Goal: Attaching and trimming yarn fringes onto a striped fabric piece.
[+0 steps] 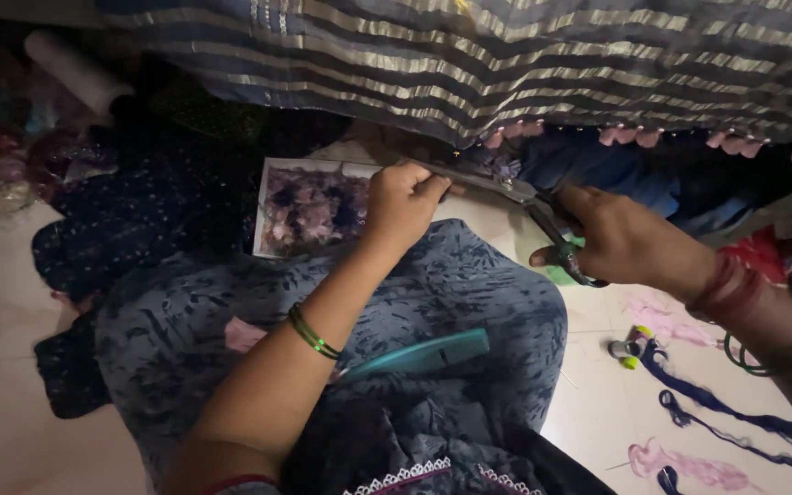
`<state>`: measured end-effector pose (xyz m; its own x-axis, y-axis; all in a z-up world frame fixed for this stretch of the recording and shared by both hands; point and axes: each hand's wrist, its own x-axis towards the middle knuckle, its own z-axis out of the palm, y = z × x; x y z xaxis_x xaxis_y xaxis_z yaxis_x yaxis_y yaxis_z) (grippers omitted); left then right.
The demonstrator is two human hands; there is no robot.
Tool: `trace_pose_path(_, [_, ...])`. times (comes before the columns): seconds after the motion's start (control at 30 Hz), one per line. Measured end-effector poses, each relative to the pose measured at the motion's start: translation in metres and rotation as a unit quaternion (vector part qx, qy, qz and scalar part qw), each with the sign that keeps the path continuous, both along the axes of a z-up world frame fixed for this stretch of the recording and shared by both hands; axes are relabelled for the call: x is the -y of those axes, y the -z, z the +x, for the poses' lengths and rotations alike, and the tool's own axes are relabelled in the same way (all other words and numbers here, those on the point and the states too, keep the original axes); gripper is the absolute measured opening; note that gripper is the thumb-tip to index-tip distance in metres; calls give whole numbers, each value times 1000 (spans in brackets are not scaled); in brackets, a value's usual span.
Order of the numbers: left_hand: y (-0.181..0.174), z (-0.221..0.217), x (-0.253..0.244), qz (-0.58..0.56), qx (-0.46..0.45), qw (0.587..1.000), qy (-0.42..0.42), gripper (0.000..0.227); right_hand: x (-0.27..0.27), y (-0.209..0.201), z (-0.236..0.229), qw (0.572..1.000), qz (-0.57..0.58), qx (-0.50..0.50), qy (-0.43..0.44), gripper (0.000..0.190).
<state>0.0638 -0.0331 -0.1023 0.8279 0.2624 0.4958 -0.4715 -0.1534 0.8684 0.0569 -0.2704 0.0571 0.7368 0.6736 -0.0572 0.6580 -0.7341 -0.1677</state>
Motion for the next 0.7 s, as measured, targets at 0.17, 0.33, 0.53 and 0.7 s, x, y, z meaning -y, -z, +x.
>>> trace_pose_path(0.17, [2, -1, 0, 31, -47, 998, -22, 13, 11, 3, 6, 1000, -24, -8, 10, 53])
trace_pose_path(0.33, [26, -4, -10, 9, -109, 994, -12, 14, 26, 17, 1, 998, 33, -32, -35, 45])
trace_pose_path(0.53, [53, -9, -44, -169, -132, 975, 52, 21, 86, 119, 1, 991, -8, -125, 53, 35])
trace_pose_path(0.7, [35, -18, -56, -347, -232, 891, 180, 21, 105, 207, -23, 968, 118, -219, 23, 26])
